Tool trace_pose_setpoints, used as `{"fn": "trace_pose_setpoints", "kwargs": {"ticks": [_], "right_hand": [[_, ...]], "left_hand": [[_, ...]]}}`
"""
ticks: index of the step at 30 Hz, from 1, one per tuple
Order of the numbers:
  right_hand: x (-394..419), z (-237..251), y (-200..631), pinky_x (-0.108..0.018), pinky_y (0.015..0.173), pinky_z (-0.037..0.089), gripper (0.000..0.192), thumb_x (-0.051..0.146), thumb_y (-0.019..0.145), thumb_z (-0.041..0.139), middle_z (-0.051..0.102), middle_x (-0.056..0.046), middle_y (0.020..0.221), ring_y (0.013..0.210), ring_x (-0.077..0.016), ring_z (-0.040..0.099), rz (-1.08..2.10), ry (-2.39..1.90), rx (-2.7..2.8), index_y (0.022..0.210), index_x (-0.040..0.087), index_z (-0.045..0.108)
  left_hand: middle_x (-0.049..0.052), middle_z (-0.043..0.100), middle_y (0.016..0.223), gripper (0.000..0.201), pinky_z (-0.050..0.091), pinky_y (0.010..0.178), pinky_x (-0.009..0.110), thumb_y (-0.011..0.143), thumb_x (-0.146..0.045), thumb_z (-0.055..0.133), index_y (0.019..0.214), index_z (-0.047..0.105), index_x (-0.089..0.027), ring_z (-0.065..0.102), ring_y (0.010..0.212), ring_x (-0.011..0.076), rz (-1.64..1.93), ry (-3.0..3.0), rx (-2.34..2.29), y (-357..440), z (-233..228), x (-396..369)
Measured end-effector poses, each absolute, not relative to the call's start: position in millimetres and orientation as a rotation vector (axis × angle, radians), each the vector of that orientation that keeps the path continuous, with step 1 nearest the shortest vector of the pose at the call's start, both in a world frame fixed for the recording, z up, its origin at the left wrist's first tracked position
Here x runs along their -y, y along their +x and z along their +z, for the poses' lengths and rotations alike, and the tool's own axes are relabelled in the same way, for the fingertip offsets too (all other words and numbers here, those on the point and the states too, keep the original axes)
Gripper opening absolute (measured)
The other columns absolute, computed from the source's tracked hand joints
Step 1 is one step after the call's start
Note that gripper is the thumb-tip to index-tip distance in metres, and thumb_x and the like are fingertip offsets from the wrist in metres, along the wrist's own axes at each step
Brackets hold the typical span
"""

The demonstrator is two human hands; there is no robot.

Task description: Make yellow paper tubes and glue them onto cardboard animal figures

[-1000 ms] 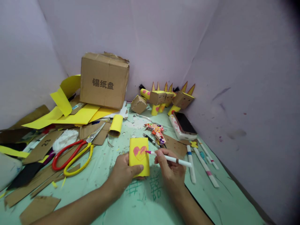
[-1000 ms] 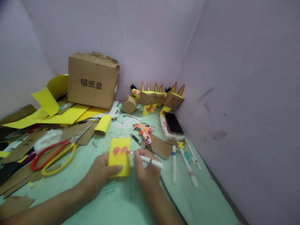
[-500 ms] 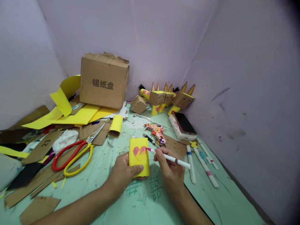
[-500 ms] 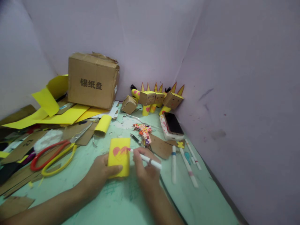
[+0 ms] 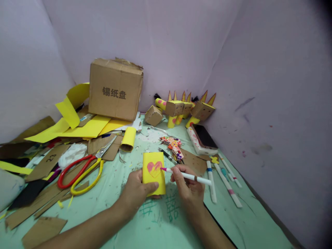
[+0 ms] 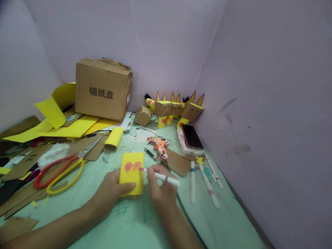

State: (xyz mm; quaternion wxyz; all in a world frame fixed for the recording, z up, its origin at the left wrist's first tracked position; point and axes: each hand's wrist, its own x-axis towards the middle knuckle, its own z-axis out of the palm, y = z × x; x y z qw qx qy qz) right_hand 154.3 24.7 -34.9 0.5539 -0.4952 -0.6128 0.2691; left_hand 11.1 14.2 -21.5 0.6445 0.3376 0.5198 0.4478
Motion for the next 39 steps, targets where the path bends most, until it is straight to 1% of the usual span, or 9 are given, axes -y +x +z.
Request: {"fn": "trace_pose_setpoints", "kwargs": {"ticks": [5, 11, 17, 23, 28, 30, 33, 39], "right_hand": [[-25.5, -32.9, 152.4, -0.023, 0.048, 0.042, 0.019, 0.032, 0.080, 0.057, 0.061, -0.001, 0.058, 0.053, -0.0135, 0.056, 0.621, -1.136, 1.417, 0.072, 0.017, 0.064], [-24.0, -32.6, 152.1, -0.024, 0.048, 0.040, 0.024, 0.035, 0.082, 0.054, 0.056, 0.001, 0.052, 0.050, -0.0129, 0.052, 0.613, -1.148, 1.385, 0.067, 0.017, 0.062], [-25.9, -34.7, 154.0, -0.024, 0.050, 0.042, 0.020, 0.033, 0.082, 0.055, 0.060, -0.001, 0.058, 0.054, -0.0135, 0.055, 0.640, -1.152, 1.433, 0.073, 0.017, 0.063], [-24.6, -34.2, 153.5, -0.023, 0.048, 0.039, 0.024, 0.035, 0.082, 0.053, 0.056, 0.002, 0.052, 0.049, -0.0124, 0.052, 0.596, -1.161, 1.397, 0.069, 0.017, 0.062], [-27.7, -38.2, 155.4, -0.024, 0.051, 0.045, 0.018, 0.032, 0.082, 0.055, 0.063, -0.002, 0.063, 0.058, -0.0150, 0.059, 0.642, -1.106, 1.453, 0.078, 0.017, 0.064], [-28.9, -39.3, 155.8, -0.025, 0.053, 0.046, 0.016, 0.031, 0.082, 0.056, 0.064, -0.002, 0.066, 0.059, -0.0154, 0.060, 0.652, -1.082, 1.454, 0.080, 0.018, 0.065], [-28.7, -38.5, 154.8, -0.025, 0.053, 0.046, 0.017, 0.032, 0.082, 0.056, 0.063, -0.002, 0.063, 0.058, -0.0150, 0.059, 0.649, -1.083, 1.458, 0.077, 0.018, 0.064], [-24.5, -33.6, 150.9, -0.024, 0.049, 0.042, 0.024, 0.036, 0.081, 0.054, 0.057, 0.000, 0.054, 0.051, -0.0138, 0.054, 0.619, -1.145, 1.389, 0.069, 0.017, 0.063]], "left_hand": [[0.004, 0.069, 0.067, 0.029, 0.053, 0.051, 0.027, 0.054, -0.013, 0.067, 0.083, 0.063, -0.009, 0.063, 0.058, 0.0171, 1.019, 0.749, -1.169, 10.4, -22.1, -14.6], [0.005, 0.070, 0.068, 0.027, 0.054, 0.052, 0.028, 0.054, -0.011, 0.066, 0.080, 0.063, -0.009, 0.063, 0.058, 0.0176, 1.018, 0.757, -1.176, 10.6, -21.9, -14.8], [0.004, 0.068, 0.065, 0.025, 0.053, 0.052, 0.027, 0.054, -0.010, 0.066, 0.079, 0.063, -0.009, 0.063, 0.057, 0.0169, 1.017, 0.753, -1.181, 10.8, -22.0, -13.1], [0.006, 0.069, 0.068, 0.027, 0.052, 0.051, 0.028, 0.055, -0.012, 0.066, 0.082, 0.063, -0.008, 0.063, 0.058, 0.0181, 1.012, 0.769, -1.172, 10.6, -24.9, -14.0], [0.005, 0.069, 0.067, 0.025, 0.053, 0.053, 0.028, 0.055, -0.011, 0.066, 0.079, 0.064, -0.009, 0.064, 0.058, 0.0182, 1.012, 0.758, -1.171, 10.5, -24.1, -14.0], [0.004, 0.069, 0.066, 0.023, 0.053, 0.053, 0.028, 0.055, -0.011, 0.066, 0.078, 0.064, -0.009, 0.064, 0.058, 0.0181, 1.009, 0.758, -1.178, 10.6, -22.9, -13.7], [0.004, 0.069, 0.067, 0.023, 0.053, 0.052, 0.028, 0.056, -0.011, 0.066, 0.078, 0.064, -0.009, 0.064, 0.058, 0.0179, 1.014, 0.759, -1.176, 10.6, -21.7, -13.7], [0.004, 0.069, 0.066, 0.027, 0.052, 0.051, 0.026, 0.054, -0.011, 0.066, 0.080, 0.064, -0.009, 0.063, 0.057, 0.0171, 1.014, 0.756, -1.173, 10.3, -22.1, -15.6]]}}
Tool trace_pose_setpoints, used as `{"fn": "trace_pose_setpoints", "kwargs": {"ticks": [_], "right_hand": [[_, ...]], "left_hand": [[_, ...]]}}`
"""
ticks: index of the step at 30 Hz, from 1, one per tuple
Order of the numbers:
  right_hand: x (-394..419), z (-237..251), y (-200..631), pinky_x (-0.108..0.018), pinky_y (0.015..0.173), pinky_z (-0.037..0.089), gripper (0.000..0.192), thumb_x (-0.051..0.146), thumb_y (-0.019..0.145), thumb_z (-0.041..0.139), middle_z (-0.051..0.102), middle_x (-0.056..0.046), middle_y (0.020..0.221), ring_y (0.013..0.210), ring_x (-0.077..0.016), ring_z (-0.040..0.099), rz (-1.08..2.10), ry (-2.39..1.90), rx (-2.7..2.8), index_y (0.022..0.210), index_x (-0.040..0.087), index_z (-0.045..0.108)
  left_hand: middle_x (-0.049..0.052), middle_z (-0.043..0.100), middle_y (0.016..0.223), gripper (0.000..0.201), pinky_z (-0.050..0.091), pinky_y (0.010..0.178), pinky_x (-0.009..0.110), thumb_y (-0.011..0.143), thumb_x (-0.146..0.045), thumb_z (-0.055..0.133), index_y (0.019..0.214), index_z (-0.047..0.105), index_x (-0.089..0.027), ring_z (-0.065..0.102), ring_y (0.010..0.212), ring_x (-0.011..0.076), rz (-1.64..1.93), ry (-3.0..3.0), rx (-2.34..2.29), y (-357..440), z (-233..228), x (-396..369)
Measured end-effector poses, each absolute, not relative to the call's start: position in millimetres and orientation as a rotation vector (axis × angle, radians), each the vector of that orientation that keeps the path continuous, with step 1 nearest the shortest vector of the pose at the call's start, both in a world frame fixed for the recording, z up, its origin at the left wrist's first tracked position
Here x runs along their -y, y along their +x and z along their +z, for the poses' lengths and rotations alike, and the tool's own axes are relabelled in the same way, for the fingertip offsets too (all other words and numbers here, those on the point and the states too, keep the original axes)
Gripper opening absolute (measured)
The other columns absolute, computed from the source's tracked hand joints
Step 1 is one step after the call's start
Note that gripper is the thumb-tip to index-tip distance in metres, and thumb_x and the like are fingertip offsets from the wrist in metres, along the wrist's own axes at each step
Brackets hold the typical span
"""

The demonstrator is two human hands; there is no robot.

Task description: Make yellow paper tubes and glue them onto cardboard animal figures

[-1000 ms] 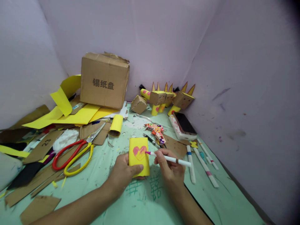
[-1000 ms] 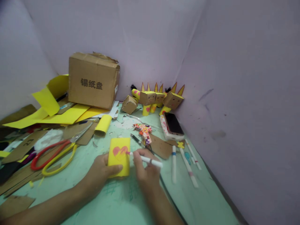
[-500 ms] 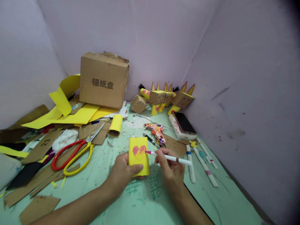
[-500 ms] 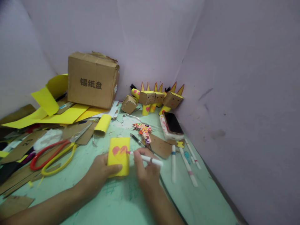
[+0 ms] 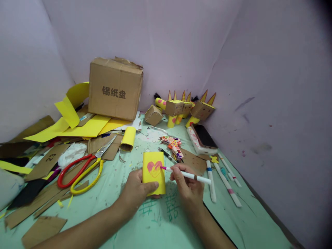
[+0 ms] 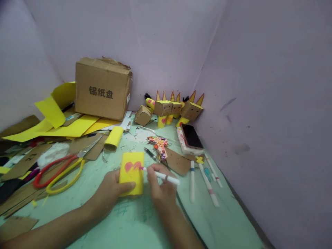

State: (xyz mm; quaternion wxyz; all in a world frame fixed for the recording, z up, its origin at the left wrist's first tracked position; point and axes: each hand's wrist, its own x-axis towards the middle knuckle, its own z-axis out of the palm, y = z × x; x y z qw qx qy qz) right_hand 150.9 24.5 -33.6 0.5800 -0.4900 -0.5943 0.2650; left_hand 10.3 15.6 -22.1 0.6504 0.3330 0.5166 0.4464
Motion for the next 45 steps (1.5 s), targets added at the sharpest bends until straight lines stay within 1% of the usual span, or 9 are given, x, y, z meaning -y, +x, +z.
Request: {"fn": "trace_pose_setpoints", "kwargs": {"ticks": [8, 11, 14, 22, 25, 28, 35, 41, 45], "right_hand": [[-28.3, -37.3, 153.3, -0.024, 0.051, 0.044, 0.017, 0.032, 0.081, 0.056, 0.063, -0.001, 0.062, 0.057, -0.0149, 0.059, 0.629, -1.112, 1.429, 0.077, 0.018, 0.065], [-28.7, -37.1, 154.6, -0.024, 0.050, 0.044, 0.018, 0.033, 0.081, 0.056, 0.063, -0.001, 0.062, 0.057, -0.0148, 0.059, 0.624, -1.115, 1.440, 0.076, 0.018, 0.065], [-27.5, -35.9, 155.1, -0.024, 0.050, 0.044, 0.019, 0.032, 0.082, 0.055, 0.062, -0.001, 0.060, 0.055, -0.0145, 0.058, 0.631, -1.122, 1.479, 0.075, 0.018, 0.064], [-23.5, -33.2, 151.9, -0.023, 0.046, 0.038, 0.024, 0.035, 0.080, 0.055, 0.056, 0.001, 0.052, 0.048, -0.0127, 0.051, 0.651, -1.123, 1.408, 0.066, 0.017, 0.062], [-24.7, -33.6, 152.7, -0.023, 0.046, 0.039, 0.022, 0.034, 0.081, 0.055, 0.058, 0.000, 0.055, 0.051, -0.0135, 0.054, 0.650, -1.123, 1.414, 0.069, 0.017, 0.063], [-25.8, -33.9, 153.7, -0.024, 0.049, 0.042, 0.019, 0.033, 0.081, 0.056, 0.062, -0.002, 0.060, 0.055, -0.0149, 0.057, 0.667, -1.113, 1.437, 0.073, 0.018, 0.064], [-24.0, -36.3, 152.6, -0.023, 0.046, 0.038, 0.022, 0.034, 0.081, 0.055, 0.058, 0.000, 0.054, 0.051, -0.0131, 0.053, 0.669, -1.114, 1.428, 0.068, 0.017, 0.063], [-26.3, -37.3, 155.4, -0.024, 0.050, 0.043, 0.020, 0.032, 0.082, 0.055, 0.060, -0.001, 0.058, 0.053, -0.0140, 0.056, 0.627, -1.135, 1.470, 0.072, 0.017, 0.063], [-26.2, -38.6, 156.6, -0.023, 0.050, 0.043, 0.021, 0.033, 0.083, 0.054, 0.060, -0.001, 0.058, 0.054, -0.0142, 0.057, 0.653, -1.143, 1.487, 0.072, 0.017, 0.063]], "left_hand": [[0.003, 0.068, 0.064, 0.025, 0.051, 0.050, 0.026, 0.054, -0.011, 0.066, 0.079, 0.064, -0.010, 0.062, 0.056, 0.0166, 1.015, 0.764, -1.175, 11.1, -20.7, -14.0], [0.002, 0.067, 0.062, 0.023, 0.051, 0.050, 0.026, 0.053, -0.011, 0.067, 0.076, 0.064, -0.010, 0.062, 0.055, 0.0164, 1.024, 0.757, -1.184, 11.2, -20.4, -13.9], [0.003, 0.068, 0.065, 0.025, 0.052, 0.052, 0.028, 0.053, -0.012, 0.067, 0.077, 0.063, -0.011, 0.062, 0.056, 0.0175, 1.021, 0.750, -1.173, 11.2, -20.9, -14.5], [0.004, 0.069, 0.067, 0.025, 0.053, 0.054, 0.029, 0.055, -0.011, 0.065, 0.080, 0.063, -0.010, 0.063, 0.058, 0.0178, 1.016, 0.758, -1.176, 10.3, -24.0, -15.4], [0.005, 0.070, 0.069, 0.027, 0.054, 0.054, 0.029, 0.055, -0.011, 0.066, 0.082, 0.063, -0.010, 0.064, 0.060, 0.0184, 1.014, 0.750, -1.170, 10.4, -24.6, -15.7], [0.004, 0.069, 0.068, 0.026, 0.053, 0.052, 0.028, 0.056, -0.010, 0.066, 0.082, 0.063, -0.010, 0.063, 0.058, 0.0176, 1.014, 0.754, -1.170, 10.4, -22.9, -15.4], [0.005, 0.070, 0.068, 0.023, 0.054, 0.053, 0.029, 0.056, -0.011, 0.066, 0.079, 0.064, -0.008, 0.063, 0.057, 0.0174, 1.026, 0.756, -1.164, 9.6, -24.7, -15.0], [0.005, 0.069, 0.067, 0.027, 0.054, 0.053, 0.029, 0.055, -0.011, 0.068, 0.081, 0.063, -0.008, 0.063, 0.058, 0.0184, 1.035, 0.718, -1.172, 10.5, -25.5, -14.5], [0.006, 0.070, 0.068, 0.027, 0.055, 0.054, 0.030, 0.056, -0.011, 0.066, 0.082, 0.063, -0.008, 0.064, 0.059, 0.0189, 1.042, 0.735, -1.159, 10.2, -26.0, -14.7]]}}
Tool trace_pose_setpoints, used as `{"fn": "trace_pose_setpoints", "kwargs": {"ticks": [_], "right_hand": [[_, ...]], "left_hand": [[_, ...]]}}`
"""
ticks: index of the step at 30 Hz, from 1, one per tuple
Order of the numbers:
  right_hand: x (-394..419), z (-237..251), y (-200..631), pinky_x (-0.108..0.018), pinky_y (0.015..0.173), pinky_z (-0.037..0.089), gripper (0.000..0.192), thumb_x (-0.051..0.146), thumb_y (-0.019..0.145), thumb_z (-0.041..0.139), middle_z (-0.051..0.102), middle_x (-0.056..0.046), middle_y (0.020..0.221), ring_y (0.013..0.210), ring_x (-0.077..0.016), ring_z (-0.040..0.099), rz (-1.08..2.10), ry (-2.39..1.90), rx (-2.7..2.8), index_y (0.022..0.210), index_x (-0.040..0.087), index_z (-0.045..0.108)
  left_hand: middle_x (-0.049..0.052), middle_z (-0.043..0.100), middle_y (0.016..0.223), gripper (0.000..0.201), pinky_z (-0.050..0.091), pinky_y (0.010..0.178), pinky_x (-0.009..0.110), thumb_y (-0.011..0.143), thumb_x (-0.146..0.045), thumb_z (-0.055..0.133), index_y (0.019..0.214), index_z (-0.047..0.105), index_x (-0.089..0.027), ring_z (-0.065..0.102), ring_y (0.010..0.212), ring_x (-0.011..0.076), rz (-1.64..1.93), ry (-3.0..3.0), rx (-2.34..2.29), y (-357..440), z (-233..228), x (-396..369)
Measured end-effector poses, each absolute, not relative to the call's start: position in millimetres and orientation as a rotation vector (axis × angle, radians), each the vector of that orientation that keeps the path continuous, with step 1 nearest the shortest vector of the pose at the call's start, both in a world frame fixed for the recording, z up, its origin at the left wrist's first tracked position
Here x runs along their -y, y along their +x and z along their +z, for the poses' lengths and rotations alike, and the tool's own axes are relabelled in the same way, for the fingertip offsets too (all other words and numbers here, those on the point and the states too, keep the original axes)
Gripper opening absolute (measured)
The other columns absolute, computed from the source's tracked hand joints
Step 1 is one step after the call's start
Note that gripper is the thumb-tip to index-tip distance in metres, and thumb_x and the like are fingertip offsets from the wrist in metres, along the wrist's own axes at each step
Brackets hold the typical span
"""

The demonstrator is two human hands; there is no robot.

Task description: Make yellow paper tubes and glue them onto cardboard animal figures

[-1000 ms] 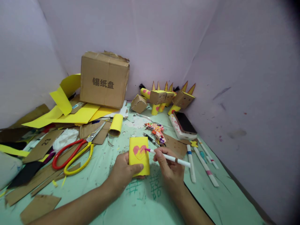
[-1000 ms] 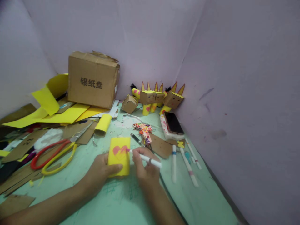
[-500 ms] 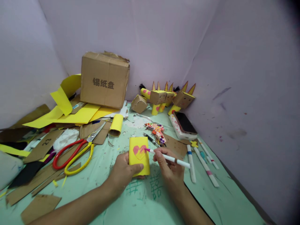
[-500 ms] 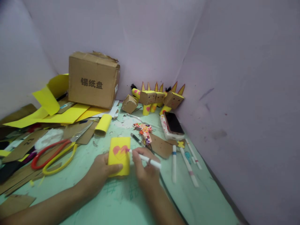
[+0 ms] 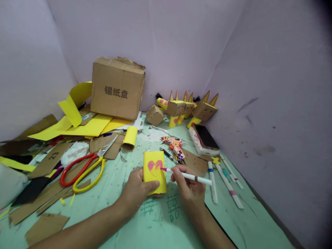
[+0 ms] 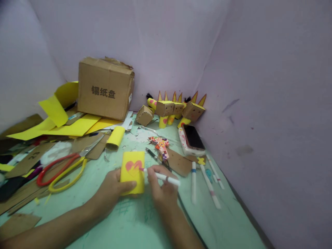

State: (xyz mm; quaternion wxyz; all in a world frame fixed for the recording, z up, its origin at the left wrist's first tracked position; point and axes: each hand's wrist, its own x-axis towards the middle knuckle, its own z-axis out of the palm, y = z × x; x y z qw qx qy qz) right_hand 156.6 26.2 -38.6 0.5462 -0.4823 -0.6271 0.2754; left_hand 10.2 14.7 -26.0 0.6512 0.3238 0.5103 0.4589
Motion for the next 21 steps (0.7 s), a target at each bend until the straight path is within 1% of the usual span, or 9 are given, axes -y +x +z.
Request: {"fn": "trace_pose_setpoints", "kwargs": {"ticks": [4, 21], "right_hand": [[-25.2, -38.8, 155.3, -0.023, 0.048, 0.041, 0.022, 0.033, 0.082, 0.054, 0.059, -0.001, 0.056, 0.052, -0.0136, 0.055, 0.648, -1.145, 1.480, 0.070, 0.017, 0.063], [-26.1, -41.4, 156.5, -0.022, 0.049, 0.042, 0.019, 0.032, 0.083, 0.055, 0.060, 0.000, 0.058, 0.053, -0.0126, 0.056, 0.644, -1.135, 1.476, 0.073, 0.018, 0.063]], "left_hand": [[0.006, 0.070, 0.071, 0.028, 0.056, 0.056, 0.033, 0.057, -0.011, 0.066, 0.085, 0.062, -0.008, 0.064, 0.062, 0.0206, 1.037, 0.731, -1.153, 9.6, -27.5, -15.4], [0.007, 0.070, 0.070, 0.028, 0.055, 0.054, 0.033, 0.055, -0.011, 0.068, 0.083, 0.063, -0.009, 0.065, 0.061, 0.0207, 1.050, 0.707, -1.154, 9.4, -26.9, -14.4]]}}
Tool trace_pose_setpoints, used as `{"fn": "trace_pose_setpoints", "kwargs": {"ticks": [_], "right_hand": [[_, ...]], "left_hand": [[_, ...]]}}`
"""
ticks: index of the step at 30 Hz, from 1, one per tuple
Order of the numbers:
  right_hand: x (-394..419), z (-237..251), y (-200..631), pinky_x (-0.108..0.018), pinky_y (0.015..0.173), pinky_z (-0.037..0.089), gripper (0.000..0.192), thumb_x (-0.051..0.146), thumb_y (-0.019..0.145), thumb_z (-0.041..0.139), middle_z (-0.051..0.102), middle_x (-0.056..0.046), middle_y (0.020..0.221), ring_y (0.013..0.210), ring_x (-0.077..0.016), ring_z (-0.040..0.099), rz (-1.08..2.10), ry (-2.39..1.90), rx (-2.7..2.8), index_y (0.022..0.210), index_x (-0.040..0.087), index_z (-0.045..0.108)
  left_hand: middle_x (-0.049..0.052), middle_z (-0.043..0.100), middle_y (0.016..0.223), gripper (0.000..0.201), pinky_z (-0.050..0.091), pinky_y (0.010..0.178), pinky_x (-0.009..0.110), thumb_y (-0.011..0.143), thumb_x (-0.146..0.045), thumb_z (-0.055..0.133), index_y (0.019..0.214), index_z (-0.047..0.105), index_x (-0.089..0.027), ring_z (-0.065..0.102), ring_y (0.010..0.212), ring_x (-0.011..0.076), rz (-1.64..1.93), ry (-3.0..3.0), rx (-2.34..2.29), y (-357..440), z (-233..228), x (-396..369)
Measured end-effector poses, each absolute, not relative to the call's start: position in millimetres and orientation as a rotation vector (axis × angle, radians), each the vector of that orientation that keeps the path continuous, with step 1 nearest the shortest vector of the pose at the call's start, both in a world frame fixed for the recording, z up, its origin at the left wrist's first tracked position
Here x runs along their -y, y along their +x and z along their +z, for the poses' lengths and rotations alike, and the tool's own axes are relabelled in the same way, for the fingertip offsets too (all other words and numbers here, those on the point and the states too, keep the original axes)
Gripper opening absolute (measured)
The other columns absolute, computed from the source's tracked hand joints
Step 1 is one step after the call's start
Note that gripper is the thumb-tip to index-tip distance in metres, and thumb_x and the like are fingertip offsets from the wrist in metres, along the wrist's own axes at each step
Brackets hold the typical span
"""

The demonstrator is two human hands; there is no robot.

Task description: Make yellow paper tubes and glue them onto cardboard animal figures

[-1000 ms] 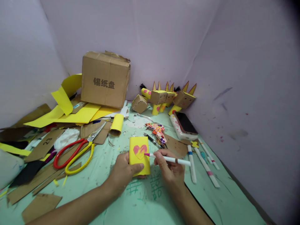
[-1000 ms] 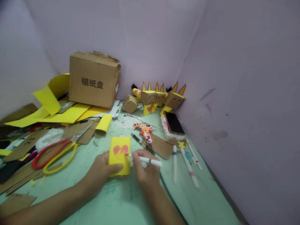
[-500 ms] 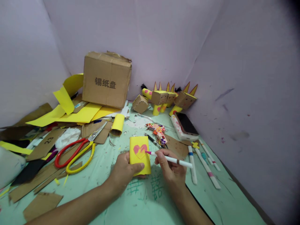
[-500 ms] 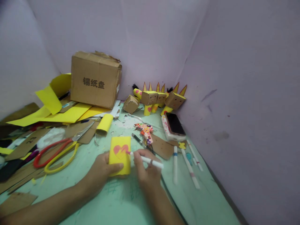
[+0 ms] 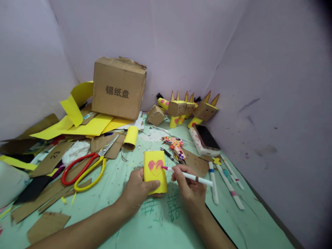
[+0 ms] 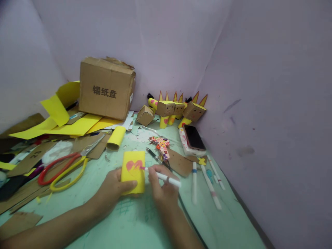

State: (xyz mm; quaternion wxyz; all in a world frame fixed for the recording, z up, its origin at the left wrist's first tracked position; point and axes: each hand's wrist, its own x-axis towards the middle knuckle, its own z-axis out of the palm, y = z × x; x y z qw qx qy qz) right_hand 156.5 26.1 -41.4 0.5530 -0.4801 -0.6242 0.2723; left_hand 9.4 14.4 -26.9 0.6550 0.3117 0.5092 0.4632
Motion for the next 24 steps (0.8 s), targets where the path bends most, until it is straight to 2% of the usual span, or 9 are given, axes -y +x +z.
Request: {"fn": "trace_pose_setpoints", "kwargs": {"ticks": [9, 16, 24], "right_hand": [[-24.4, -41.8, 156.2, -0.023, 0.049, 0.042, 0.020, 0.030, 0.083, 0.053, 0.061, -0.001, 0.058, 0.055, -0.0141, 0.058, 0.654, -1.073, 1.590, 0.070, 0.017, 0.062], [-28.2, -40.6, 155.5, -0.023, 0.050, 0.044, 0.014, 0.028, 0.082, 0.056, 0.064, -0.002, 0.064, 0.057, -0.0141, 0.059, 0.629, -1.055, 1.520, 0.080, 0.019, 0.066], [-24.7, -38.4, 154.9, -0.023, 0.047, 0.042, 0.021, 0.030, 0.082, 0.054, 0.061, -0.001, 0.057, 0.054, -0.0143, 0.057, 0.628, -1.094, 1.594, 0.068, 0.017, 0.062]], "left_hand": [[0.005, 0.070, 0.068, 0.026, 0.054, 0.056, 0.031, 0.055, -0.012, 0.068, 0.080, 0.064, -0.009, 0.064, 0.060, 0.0199, 1.057, 0.725, -1.131, 9.2, -27.9, -16.1], [0.005, 0.070, 0.068, 0.026, 0.054, 0.055, 0.031, 0.055, -0.013, 0.068, 0.080, 0.063, -0.010, 0.063, 0.060, 0.0193, 1.033, 0.737, -1.151, 9.7, -25.7, -13.8], [0.005, 0.069, 0.066, 0.023, 0.054, 0.055, 0.030, 0.055, -0.011, 0.067, 0.078, 0.062, -0.010, 0.063, 0.059, 0.0188, 1.053, 0.727, -1.137, 9.7, -25.8, -16.0]]}}
